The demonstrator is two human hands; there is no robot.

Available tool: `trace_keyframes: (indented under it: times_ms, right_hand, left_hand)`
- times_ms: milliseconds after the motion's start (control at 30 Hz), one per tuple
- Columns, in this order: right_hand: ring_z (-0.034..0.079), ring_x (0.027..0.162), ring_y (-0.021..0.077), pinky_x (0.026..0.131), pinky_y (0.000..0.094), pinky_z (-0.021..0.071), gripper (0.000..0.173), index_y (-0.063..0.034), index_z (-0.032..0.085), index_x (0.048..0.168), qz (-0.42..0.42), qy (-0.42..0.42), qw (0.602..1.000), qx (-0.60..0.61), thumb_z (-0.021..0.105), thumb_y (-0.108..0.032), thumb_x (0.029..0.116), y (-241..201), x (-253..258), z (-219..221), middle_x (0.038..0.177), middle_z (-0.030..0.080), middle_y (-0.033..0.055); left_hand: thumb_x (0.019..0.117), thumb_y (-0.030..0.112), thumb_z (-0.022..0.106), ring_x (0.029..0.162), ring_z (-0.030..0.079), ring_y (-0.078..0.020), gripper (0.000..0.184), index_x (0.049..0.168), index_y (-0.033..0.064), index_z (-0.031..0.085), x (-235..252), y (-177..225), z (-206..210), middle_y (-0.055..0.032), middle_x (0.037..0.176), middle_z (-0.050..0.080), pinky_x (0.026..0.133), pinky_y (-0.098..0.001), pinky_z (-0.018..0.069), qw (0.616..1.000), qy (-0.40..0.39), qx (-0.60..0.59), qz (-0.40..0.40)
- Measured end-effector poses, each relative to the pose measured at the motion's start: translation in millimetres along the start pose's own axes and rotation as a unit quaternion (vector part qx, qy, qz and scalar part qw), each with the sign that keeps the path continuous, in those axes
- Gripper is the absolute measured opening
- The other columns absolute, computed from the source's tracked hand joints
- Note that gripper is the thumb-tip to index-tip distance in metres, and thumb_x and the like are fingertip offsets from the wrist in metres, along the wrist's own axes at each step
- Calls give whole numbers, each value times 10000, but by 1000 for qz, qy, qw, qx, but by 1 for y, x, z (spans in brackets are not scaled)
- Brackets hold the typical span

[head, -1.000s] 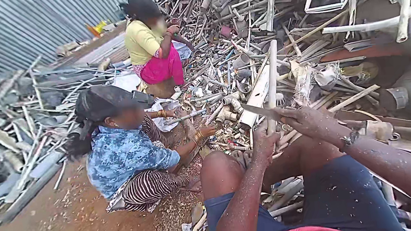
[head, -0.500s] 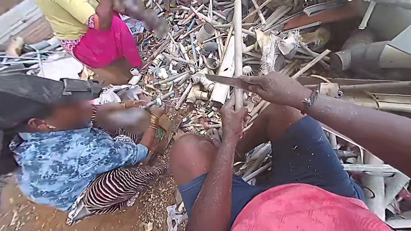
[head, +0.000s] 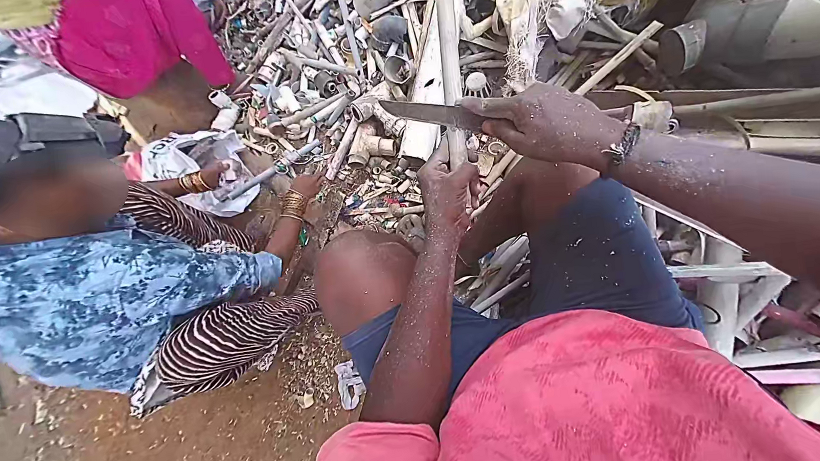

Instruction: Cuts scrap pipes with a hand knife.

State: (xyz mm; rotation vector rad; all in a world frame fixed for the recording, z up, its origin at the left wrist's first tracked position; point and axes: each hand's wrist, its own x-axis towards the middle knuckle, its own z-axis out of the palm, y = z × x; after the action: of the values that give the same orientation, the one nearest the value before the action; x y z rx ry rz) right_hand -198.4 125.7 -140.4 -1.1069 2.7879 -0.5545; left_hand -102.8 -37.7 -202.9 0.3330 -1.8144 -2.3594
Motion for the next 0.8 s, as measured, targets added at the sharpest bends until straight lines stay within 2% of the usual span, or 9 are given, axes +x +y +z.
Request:
trace_keyframes:
  times_ms: [133, 267, 333, 400, 500, 600, 667, 733, 800]
  right_hand:
    - [692, 836, 387, 708, 609, 516, 471, -410, 448, 1555, 29, 42, 999, 7, 398, -361, 1089, 9, 1, -3, 935, 723, 157]
    - [700, 858, 363, 726, 583, 534, 443, -401, 487, 1532, -18, 3, 1000, 8, 420, -375, 1094, -1, -14, 5, 968, 730, 137]
    - [694, 842, 380, 697, 600, 516, 457, -421, 466, 1541, 23, 31, 999, 8, 413, -368, 1090, 2, -10, 0, 950, 724, 151]
    - [695, 836, 369, 720, 591, 522, 465, -388, 461, 1553, 21, 47, 999, 16, 411, -349, 1092, 6, -7, -3, 951, 727, 151]
    - [692, 784, 355, 673, 568, 524, 433, -388, 515, 1515, -28, 10, 1000, 4, 430, -362, 1091, -4, -15, 5, 881, 719, 131]
    - [693, 839, 382, 708, 602, 516, 462, -396, 470, 1545, 29, 51, 998, 7, 400, -359, 1090, 5, -6, -5, 942, 723, 158]
    - [693, 815, 368, 712, 592, 524, 461, -368, 476, 1546, 0, 46, 999, 16, 408, -351, 1091, 7, -5, -2, 932, 723, 152]
    - [695, 830, 362, 702, 593, 533, 445, -413, 484, 1529, -17, 3, 1000, 3, 417, -377, 1091, 1, -11, 4, 945, 723, 133]
    - [695, 807, 377, 675, 600, 523, 446, -406, 494, 1524, -2, 29, 1000, -3, 415, -367, 1087, 5, -8, 1, 905, 720, 143]
  left_hand:
    - [829, -112, 577, 431, 500, -100, 459, 1283, -48, 608, -2, 2, 1, -135, 904, 667, 351, -229, 439, 1000, -11, -7, 0]
    - [828, -121, 556, 420, 477, -90, 362, 1179, -48, 598, -2, 0, -2, -133, 883, 650, 345, -218, 421, 1000, -4, -31, 0]
    - [842, -127, 558, 431, 476, -93, 497, 1332, -47, 577, -4, 2, -1, -147, 936, 658, 351, -220, 418, 999, -12, -32, 1]
    - [844, -122, 551, 426, 480, -94, 517, 1353, -39, 572, -3, 4, 2, -152, 955, 665, 345, -221, 421, 999, -14, -37, 2]
    - [819, -113, 546, 404, 472, -90, 292, 1096, -41, 602, -3, 1, -4, -127, 834, 648, 333, -217, 413, 998, 1, -66, -6]
    - [839, -102, 522, 423, 481, -89, 502, 1337, -49, 558, -4, 3, -3, -131, 911, 652, 338, -219, 420, 995, -30, -98, -12]
    - [823, -75, 511, 408, 470, -81, 439, 1258, -40, 561, -2, 2, -4, -119, 882, 647, 332, -216, 419, 992, -36, -120, -15]
    - [808, -52, 509, 390, 456, -73, 334, 1133, -22, 577, -3, -1, -8, -105, 829, 638, 325, -212, 409, 990, -31, -132, -25]
    - [829, -32, 502, 399, 452, -63, 328, 1145, -1, 583, -6, 0, -9, -92, 835, 629, 335, -203, 412, 987, -48, -149, -34]
